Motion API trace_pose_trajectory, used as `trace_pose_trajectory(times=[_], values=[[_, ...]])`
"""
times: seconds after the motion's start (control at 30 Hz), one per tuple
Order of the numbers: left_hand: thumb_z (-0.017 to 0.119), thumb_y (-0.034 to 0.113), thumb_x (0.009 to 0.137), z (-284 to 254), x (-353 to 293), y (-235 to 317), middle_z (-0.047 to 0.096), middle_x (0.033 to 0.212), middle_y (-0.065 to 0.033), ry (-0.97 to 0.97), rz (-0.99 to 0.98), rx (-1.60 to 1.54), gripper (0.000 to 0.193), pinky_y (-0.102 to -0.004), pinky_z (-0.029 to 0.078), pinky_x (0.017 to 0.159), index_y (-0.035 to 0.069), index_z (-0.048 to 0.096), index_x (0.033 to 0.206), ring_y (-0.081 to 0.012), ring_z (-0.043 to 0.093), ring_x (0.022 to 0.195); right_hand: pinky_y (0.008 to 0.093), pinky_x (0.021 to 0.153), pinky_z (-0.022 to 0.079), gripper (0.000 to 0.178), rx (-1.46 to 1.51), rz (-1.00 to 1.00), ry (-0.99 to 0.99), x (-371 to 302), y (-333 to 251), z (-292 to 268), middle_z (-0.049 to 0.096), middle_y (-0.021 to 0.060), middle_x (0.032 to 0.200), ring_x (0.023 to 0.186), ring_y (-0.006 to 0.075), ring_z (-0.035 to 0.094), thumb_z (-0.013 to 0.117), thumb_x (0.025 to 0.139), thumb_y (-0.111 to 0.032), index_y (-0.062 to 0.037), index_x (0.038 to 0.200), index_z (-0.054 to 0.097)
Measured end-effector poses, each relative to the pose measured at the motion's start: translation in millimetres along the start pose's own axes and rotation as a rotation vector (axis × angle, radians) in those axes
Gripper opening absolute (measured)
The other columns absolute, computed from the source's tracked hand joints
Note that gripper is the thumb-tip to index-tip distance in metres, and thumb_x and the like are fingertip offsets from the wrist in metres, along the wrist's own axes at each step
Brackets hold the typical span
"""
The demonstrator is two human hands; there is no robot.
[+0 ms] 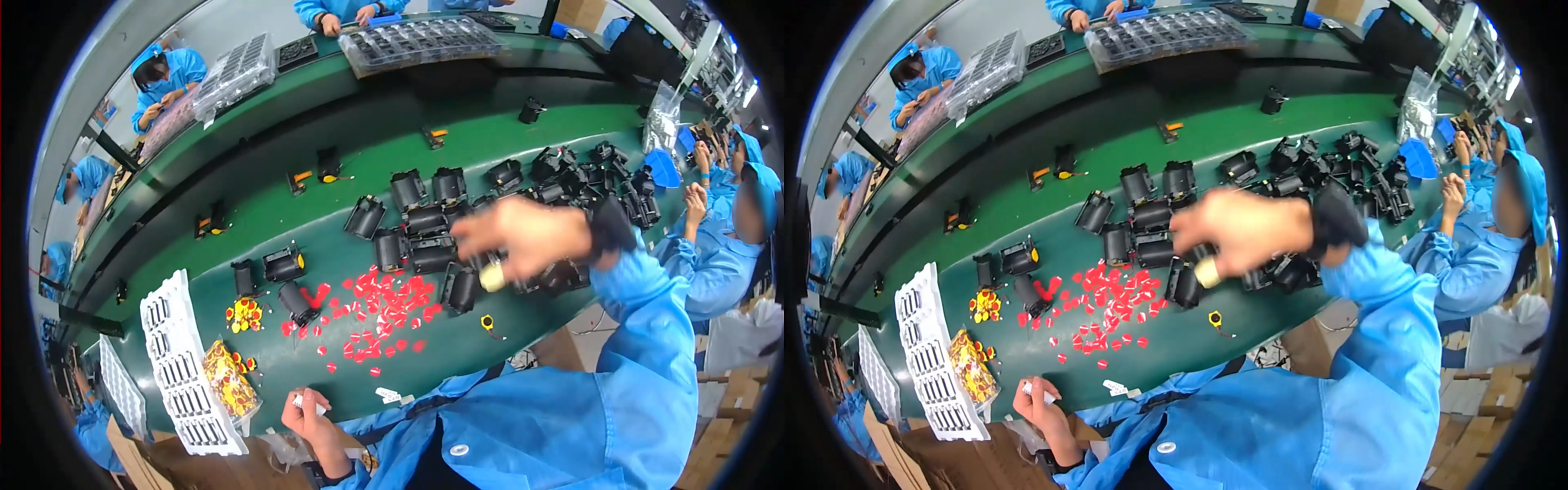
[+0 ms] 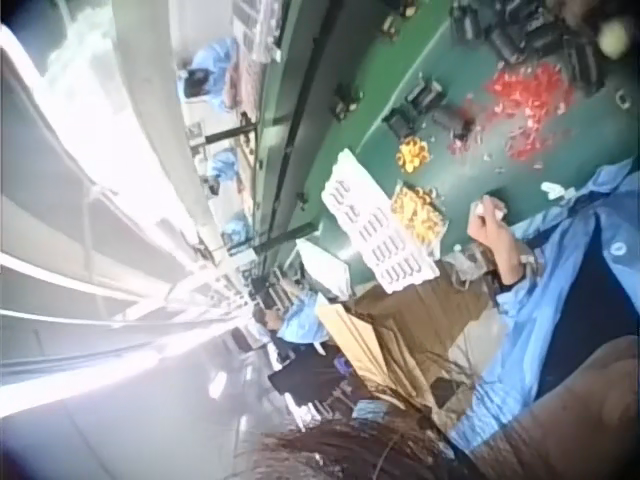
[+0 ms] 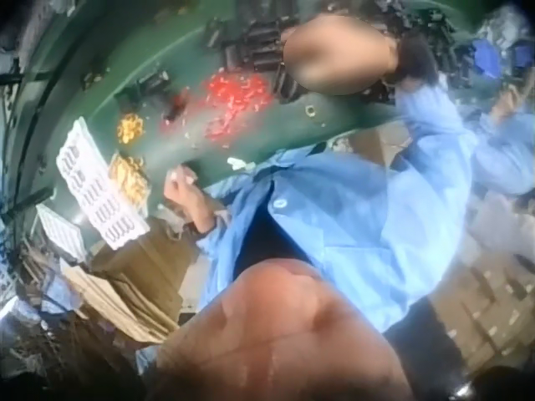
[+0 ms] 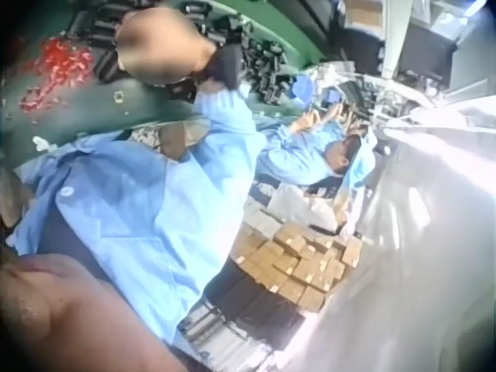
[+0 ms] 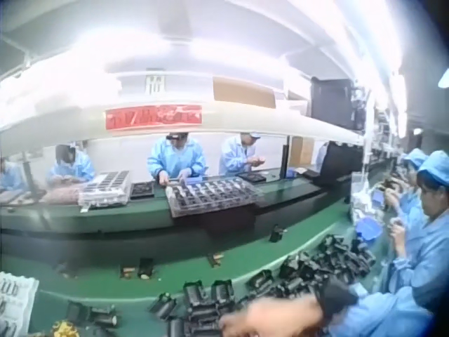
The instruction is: Assembling small plastic and rubber components at a factory assembly line workbench.
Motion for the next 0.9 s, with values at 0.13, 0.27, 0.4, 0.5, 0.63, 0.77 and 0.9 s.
trace_pose_trajectory(times=[0.13, 0.27, 0.4, 0.5, 0.63, 0.77, 0.9], values=[[0.057, 0.008, 0.091, -2.6, -1.5, -0.1, 0.054, 0.059, -0.0071, 0.017, 0.023, -0.02, 0.021, -0.0247, 0.034, 0.047, 0.0, 0.054, 0.073, -0.0113, 0.047, 0.049, 0.0454, 0.08, 0.055, 0.037, -0.47, 0.633, 0.495, -40.0, 174.5, -114.2, 0.07, 0.0199, 0.095, 0.09, 0.0363, 0.068, 0.072, 0.078, -0.02, -0.0017, 0.11, 0.067], [0.058, 0.009, 0.092, 5.0, 1.0, -3.9, 0.051, 0.057, -0.0066, 0.053, 0.022, -0.043, 0.023, -0.0247, 0.032, 0.045, 0.002, 0.052, 0.071, -0.0119, 0.044, 0.048, 0.0465, 0.098, 0.048, 0.064, -0.417, 0.876, 0.601, -151.2, 383.5, -115.7, 0.064, 0.0271, 0.118, 0.114, 0.0399, 0.06, 0.075, 0.077, -0.031, -0.0045, 0.132, 0.057], [0.059, 0.009, 0.091, -3.2, -1.7, -3.9, 0.053, 0.058, -0.007, 0.028, -0.007, -0.059, 0.024, -0.0257, 0.034, 0.047, 0.001, 0.052, 0.07, -0.0123, 0.047, 0.05, 0.0439, 0.086, 0.053, 0.042, -0.481, 0.955, 0.559, -113.0, 359.9, -105.0, 0.072, 0.016, 0.094, 0.093, 0.0373, 0.067, 0.073, 0.068, -0.008, -0.0095, 0.11, 0.071], [0.06, 0.009, 0.09, -3.4, -0.7, -1.1, 0.055, 0.059, -0.0074, 0.047, -0.042, -0.072, 0.023, -0.026, 0.035, 0.049, 0.0, 0.054, 0.07, -0.0119, 0.048, 0.051, 0.0446, 0.082, 0.054, 0.041, -0.526, 0.68, 0.532, -42.8, 262.3, -99.6, 0.071, 0.0172, 0.091, 0.09, 0.039, 0.066, 0.071, 0.068, -0.004, -0.0084, 0.108, 0.071], [0.058, 0.007, 0.09, -6.1, 0.3, -3.4, 0.058, 0.061, -0.0074, 0.021, -0.043, -0.047, 0.018, -0.0253, 0.037, 0.05, -0.002, 0.058, 0.074, -0.0119, 0.051, 0.053, 0.0457, 0.067, 0.052, 0.037, -0.354, 0.107, 0.38, 42.7, 68.2, -55.8, 0.064, 0.0161, 0.091, 0.078, 0.0395, 0.063, 0.069, 0.071, -0.003, -0.0066, 0.108, 0.068], [0.06, 0.008, 0.09, -5.4, 1.2, -3.1, 0.055, 0.06, -0.0089, 0.01, -0.021, -0.061, 0.019, -0.0267, 0.037, 0.047, -0.002, 0.056, 0.074, -0.0142, 0.049, 0.05, 0.0394, 0.059, 0.05, 0.041, -0.522, -0.249, 0.255, 84.9, -27.9, 12.4, 0.055, 0.0146, 0.088, 0.069, 0.0265, 0.061, 0.066, 0.074, -0.007, -0.0049, 0.115, 0.063], [0.06, 0.002, 0.09, -4.0, 0.6, -6.6, 0.059, 0.065, -0.0083, -0.041, -0.023, -0.133, 0.015, -0.0252, 0.041, 0.053, -0.003, 0.058, 0.075, -0.0127, 0.054, 0.056, 0.0332, 0.063, 0.049, 0.039, -0.843, -0.262, 0.197, 135.0, -35.4, 65.5, 0.057, 0.0144, 0.089, 0.073, 0.0239, 0.062, 0.059, 0.08, -0.013, -0.0053, 0.118, 0.063]])
Point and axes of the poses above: each hand's wrist, its own x-axis towards the middle knuckle, its own z-axis out of the palm, y = z × x, the point moved 8 cm from there along x, towards the middle knuckle
